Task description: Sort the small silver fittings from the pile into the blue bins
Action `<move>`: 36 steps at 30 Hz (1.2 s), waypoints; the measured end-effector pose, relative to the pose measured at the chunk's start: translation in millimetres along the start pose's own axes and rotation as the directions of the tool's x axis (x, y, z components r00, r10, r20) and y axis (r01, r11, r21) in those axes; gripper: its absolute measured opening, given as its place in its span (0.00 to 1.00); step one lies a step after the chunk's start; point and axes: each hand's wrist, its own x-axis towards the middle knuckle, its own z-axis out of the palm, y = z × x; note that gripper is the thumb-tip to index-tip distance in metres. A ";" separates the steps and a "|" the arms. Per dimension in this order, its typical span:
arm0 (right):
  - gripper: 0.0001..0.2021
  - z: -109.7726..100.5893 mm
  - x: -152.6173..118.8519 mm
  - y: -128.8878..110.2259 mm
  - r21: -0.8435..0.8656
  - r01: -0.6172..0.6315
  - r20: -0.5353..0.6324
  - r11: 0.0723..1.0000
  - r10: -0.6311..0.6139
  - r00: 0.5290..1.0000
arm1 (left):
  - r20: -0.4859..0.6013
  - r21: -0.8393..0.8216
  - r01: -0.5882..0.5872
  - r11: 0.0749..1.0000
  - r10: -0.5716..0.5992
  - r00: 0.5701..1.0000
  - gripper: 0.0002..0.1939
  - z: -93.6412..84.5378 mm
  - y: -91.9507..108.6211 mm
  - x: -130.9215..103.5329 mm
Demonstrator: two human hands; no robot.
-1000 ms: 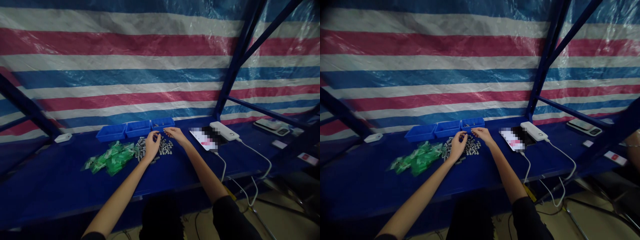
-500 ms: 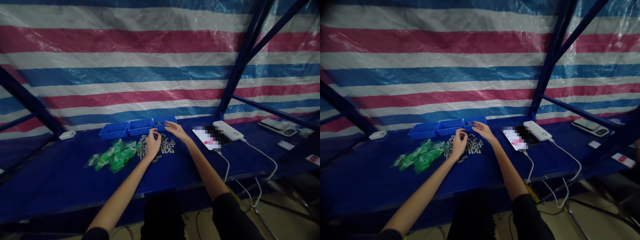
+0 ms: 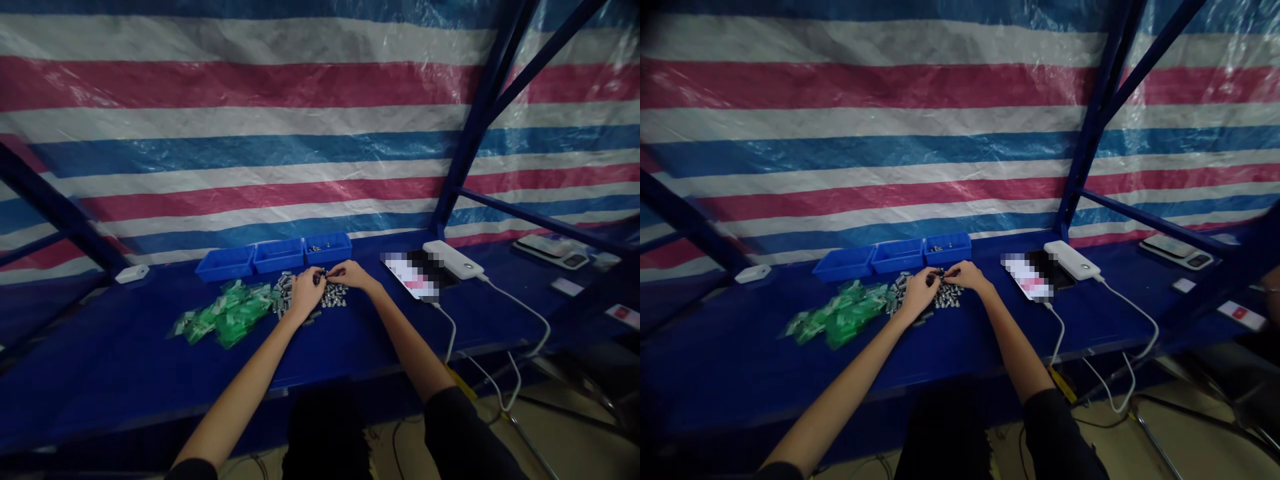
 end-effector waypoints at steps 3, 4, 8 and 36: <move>0.13 -3.8 -1.8 1.6 0.143 0.009 0.070 0.990 -0.019 0.997 | 0.013 -0.104 0.006 0.995 -0.005 1.000 0.10 0.4 -0.9 1.2; 0.14 -4.7 -2.0 2.6 0.189 0.003 0.093 0.982 -0.021 0.995 | 0.015 -0.127 0.004 0.992 -0.003 1.000 0.10 1.0 -1.0 1.5; 0.16 -2.3 -0.1 5.5 0.220 -0.042 0.092 0.975 0.022 0.996 | 0.013 -0.175 -0.005 0.985 0.007 1.000 0.10 3.1 -1.4 2.4; 0.10 -4.9 -7.7 -41.7 0.712 -0.323 0.119 0.624 0.346 0.931 | -0.168 -0.245 -0.169 0.955 0.131 0.977 0.07 -4.0 4.2 9.0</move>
